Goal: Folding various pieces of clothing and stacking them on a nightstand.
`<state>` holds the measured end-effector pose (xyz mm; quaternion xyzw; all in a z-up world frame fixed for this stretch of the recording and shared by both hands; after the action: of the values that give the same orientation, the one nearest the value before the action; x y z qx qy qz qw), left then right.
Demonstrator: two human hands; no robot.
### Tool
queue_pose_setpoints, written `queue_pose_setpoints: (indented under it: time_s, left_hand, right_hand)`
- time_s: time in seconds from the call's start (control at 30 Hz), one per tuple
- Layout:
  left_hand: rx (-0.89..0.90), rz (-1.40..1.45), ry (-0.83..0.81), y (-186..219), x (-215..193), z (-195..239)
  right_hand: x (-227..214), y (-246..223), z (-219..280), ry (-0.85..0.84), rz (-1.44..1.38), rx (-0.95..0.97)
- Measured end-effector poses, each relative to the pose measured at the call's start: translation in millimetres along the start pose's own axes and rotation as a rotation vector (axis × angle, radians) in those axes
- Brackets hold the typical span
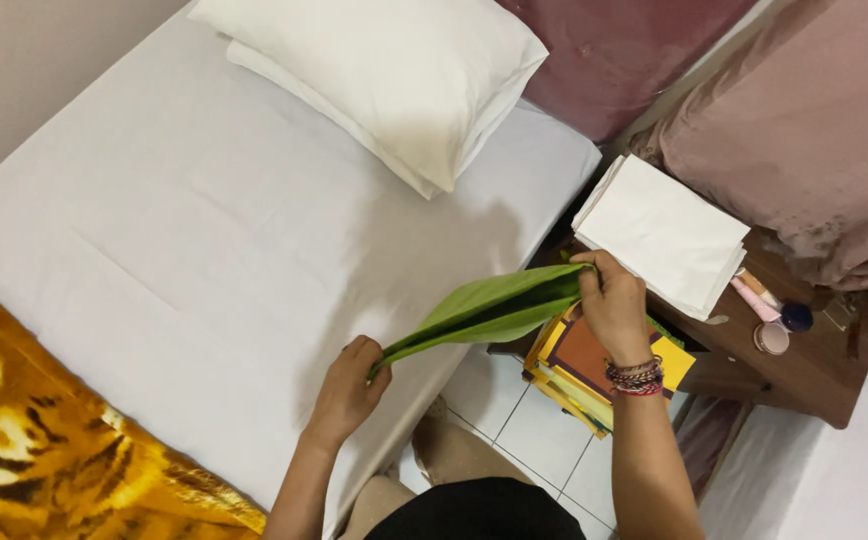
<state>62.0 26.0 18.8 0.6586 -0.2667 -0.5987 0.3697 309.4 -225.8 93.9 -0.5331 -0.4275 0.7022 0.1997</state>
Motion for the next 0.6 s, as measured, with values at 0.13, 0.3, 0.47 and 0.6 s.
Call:
queue_pose_setpoints:
  time_s: [0.13, 0.3, 0.47, 0.6]
  left_hand:
    - [-0.006, 0.026, 0.149, 23.0, -46.3, -1.5]
    - [0.036, -0.245, 0.175, -24.0, -58.4, -51.6]
    - [0.021, -0.407, 0.199, -26.2, -91.7, -101.8]
    - [0.190, -0.300, 0.286, 15.4, -118.4, -88.2]
  right_hand:
    - [-4.6, 8.1, -6.6, -0.130, 0.166, 0.156]
    - [38.6, 57.2, -51.4, -0.242, 0.264, 0.188]
    - [46.7, 41.9, -78.2, -0.106, 0.060, 0.132]
    - [28.5, 18.5, -44.4, 0.043, -0.167, 0.017]
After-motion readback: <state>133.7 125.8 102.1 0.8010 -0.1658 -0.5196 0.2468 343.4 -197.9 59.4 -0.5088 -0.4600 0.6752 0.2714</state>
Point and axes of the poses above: each hand's wrist, its own z-axis away from the middle knuckle, its own x-axis out of the palm, y = z × x, the point moved 8 cm from there along -z, towards the middle knuckle, and after that the axes turned 9 degrees about -y, right-handed, at the moved point
